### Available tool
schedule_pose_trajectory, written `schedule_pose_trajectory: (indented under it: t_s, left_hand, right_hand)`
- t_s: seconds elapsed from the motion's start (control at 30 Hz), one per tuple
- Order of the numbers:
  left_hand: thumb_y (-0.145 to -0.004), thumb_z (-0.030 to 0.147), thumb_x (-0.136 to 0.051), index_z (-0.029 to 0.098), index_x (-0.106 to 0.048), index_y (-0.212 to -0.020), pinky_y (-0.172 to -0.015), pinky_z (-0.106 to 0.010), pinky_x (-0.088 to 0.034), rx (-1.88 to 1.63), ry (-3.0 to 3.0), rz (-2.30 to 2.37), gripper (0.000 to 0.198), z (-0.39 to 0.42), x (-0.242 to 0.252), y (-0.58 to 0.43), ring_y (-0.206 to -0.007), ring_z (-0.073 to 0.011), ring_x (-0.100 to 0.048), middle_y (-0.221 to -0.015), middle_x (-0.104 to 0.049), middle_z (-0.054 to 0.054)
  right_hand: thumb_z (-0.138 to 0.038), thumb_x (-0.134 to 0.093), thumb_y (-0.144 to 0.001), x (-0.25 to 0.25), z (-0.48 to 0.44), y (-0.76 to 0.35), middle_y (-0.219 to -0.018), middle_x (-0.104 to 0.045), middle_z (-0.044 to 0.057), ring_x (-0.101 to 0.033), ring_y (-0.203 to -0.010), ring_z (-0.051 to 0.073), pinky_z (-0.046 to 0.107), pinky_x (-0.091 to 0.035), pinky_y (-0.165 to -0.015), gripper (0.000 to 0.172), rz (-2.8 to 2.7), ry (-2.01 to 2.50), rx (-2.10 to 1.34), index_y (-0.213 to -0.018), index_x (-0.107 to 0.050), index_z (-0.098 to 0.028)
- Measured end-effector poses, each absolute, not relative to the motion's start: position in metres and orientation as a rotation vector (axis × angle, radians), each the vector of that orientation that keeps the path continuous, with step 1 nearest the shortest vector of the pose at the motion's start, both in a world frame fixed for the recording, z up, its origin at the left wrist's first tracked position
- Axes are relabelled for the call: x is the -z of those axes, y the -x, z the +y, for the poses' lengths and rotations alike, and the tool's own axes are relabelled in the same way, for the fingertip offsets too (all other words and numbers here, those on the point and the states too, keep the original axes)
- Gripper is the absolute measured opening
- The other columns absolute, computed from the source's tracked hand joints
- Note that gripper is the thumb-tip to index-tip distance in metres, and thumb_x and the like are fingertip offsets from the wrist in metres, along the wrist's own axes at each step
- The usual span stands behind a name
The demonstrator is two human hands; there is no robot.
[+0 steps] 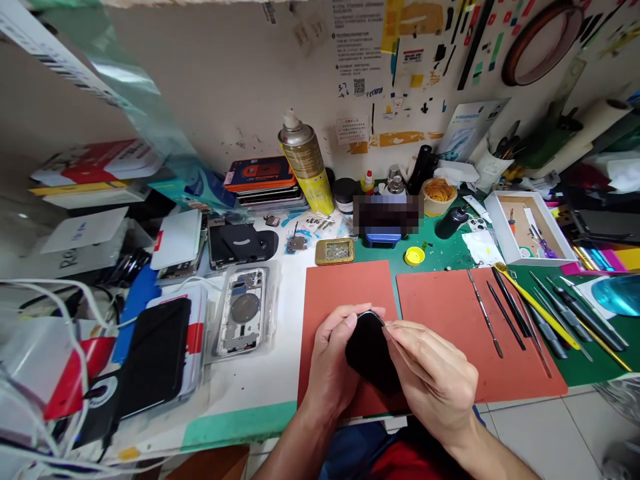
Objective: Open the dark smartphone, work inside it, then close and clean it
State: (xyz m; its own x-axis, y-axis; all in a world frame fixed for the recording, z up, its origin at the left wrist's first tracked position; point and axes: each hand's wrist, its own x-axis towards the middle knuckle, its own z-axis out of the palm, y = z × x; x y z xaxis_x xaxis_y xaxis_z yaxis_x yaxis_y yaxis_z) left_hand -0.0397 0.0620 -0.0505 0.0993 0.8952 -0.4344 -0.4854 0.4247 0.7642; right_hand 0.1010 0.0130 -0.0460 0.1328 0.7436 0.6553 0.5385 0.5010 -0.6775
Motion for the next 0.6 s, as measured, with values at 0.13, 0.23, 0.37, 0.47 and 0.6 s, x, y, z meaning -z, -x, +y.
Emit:
schedule_pose_trajectory:
  t_s: [0.13,0.23,0.37,0.47,0.6]
  left_hand:
    - [-0.077,0.048,-0.091,0.020,-0.084,-0.089,-0.084,-0.031,-0.063,-1.100,-0.531,1.024,0.030,0.061,0.050,0.040,-0.086,-0.0209,-0.077,-0.096,-0.085,-0.008]
    - [-0.079,0.045,-0.090,0.020,-0.083,-0.089,-0.085,-0.034,-0.064,-1.111,-0.543,0.966,0.028,0.062,0.052,0.042,-0.088,-0.0228,-0.078,-0.092,-0.084,-0.008]
    - [-0.080,0.039,-0.089,0.022,-0.080,-0.093,-0.083,-0.039,-0.066,-1.140,-0.450,0.932,0.023,0.065,0.056,0.044,-0.087,-0.0245,-0.080,-0.091,-0.083,-0.006]
    - [-0.078,0.037,-0.090,0.024,-0.079,-0.093,-0.084,-0.040,-0.067,-1.191,-0.391,0.959,0.023,0.068,0.058,0.045,-0.085,-0.0237,-0.079,-0.089,-0.082,-0.004]
    - [-0.075,0.036,-0.090,0.027,-0.079,-0.086,-0.079,-0.033,-0.065,-1.266,-0.355,0.922,0.018,0.071,0.062,0.049,-0.081,-0.0191,-0.077,-0.082,-0.079,0.001]
  right_hand:
    - [0.006,-0.071,-0.095,0.043,0.015,-0.098,-0.094,-0.085,0.008,-0.085,-0.085,0.023,0.034,-0.074,-0.081,0.034,-1.484,1.173,-0.246,-0.115,-0.080,-0.019]
    - [0.001,-0.077,-0.094,0.043,0.012,-0.099,-0.096,-0.086,0.003,-0.085,-0.082,0.020,0.030,-0.073,-0.081,0.030,-1.304,1.250,-0.330,-0.109,-0.083,-0.024]
    - [-0.006,-0.076,-0.098,0.047,-0.003,-0.112,-0.099,-0.085,0.004,-0.084,-0.085,0.021,0.029,-0.072,-0.074,0.025,-1.142,1.342,-0.417,-0.108,-0.085,-0.026]
    - [-0.002,-0.073,-0.098,0.054,-0.021,-0.124,-0.101,-0.084,0.006,-0.084,-0.088,0.021,0.029,-0.072,-0.075,0.029,-1.245,1.351,-0.422,-0.114,-0.084,-0.024]
    - [0.003,-0.073,-0.096,0.067,-0.045,-0.130,-0.110,-0.085,0.009,-0.086,-0.096,0.023,0.033,-0.075,-0.086,0.042,-1.452,1.340,-0.256,-0.129,-0.081,-0.022]
